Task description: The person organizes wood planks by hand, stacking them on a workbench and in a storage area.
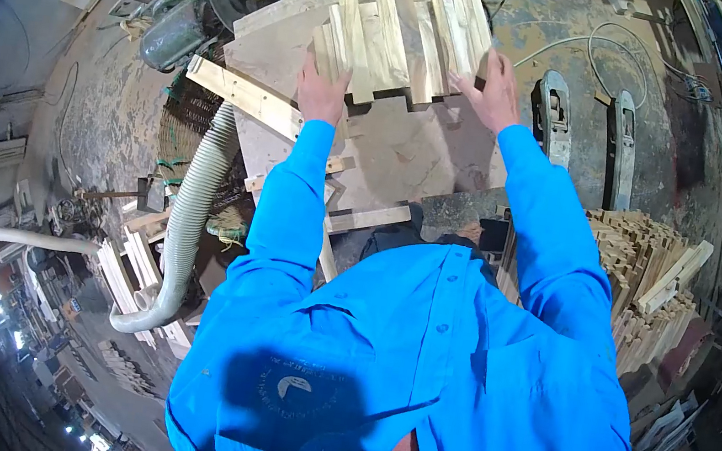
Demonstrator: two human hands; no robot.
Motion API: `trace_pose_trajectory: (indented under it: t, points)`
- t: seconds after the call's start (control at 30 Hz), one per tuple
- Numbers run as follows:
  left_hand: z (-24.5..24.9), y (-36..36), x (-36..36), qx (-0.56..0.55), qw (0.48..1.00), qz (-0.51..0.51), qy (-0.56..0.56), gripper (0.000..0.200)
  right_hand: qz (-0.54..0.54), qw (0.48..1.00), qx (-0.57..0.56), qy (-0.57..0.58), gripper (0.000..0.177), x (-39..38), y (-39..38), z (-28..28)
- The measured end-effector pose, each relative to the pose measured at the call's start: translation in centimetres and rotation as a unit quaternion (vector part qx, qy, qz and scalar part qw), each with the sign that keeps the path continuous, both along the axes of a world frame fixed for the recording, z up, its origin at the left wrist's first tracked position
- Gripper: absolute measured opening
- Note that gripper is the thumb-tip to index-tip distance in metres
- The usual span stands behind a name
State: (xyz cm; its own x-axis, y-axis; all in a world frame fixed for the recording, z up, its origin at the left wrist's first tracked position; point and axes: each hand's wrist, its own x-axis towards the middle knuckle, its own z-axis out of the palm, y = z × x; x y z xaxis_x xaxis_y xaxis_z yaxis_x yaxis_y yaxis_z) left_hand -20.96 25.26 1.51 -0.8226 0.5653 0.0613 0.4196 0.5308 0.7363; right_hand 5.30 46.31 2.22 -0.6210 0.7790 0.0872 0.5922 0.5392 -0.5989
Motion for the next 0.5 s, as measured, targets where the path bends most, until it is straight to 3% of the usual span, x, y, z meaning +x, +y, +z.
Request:
trace_pose_trajectory:
  t: [0.07,0.2,0.3,0.37,0.5]
  points:
    - [-0.3,-1.1,0.7,-0.088,0.996,0.032,0.008,0.090,-0.014,0.998,0.029,0.047,0.093,1.6,-1.8,0.6]
    - [-1.1,-1.0,0.0,-0.096,0.995,0.037,0.008,0.092,-0.027,0.997,0.033,0.067,0.091,5.0,-6.1,0.9]
    - [-1.1,-0.9,-1.0,-0.116,0.993,0.021,0.019,0.085,-0.042,0.995,0.029,0.086,0.089,8.2,-9.4,0.6]
    - [-1.9,-1.9,-1.8,-0.043,0.998,-0.010,-0.049,0.070,-0.064,0.995,-0.019,0.077,0.085,10.5,-11.5,0.8]
    - [-2.9,-2.0,-3.6,-0.086,0.993,-0.006,-0.079,0.058,-0.090,0.993,-0.043,0.064,0.081,14.8,-15.3,0.8]
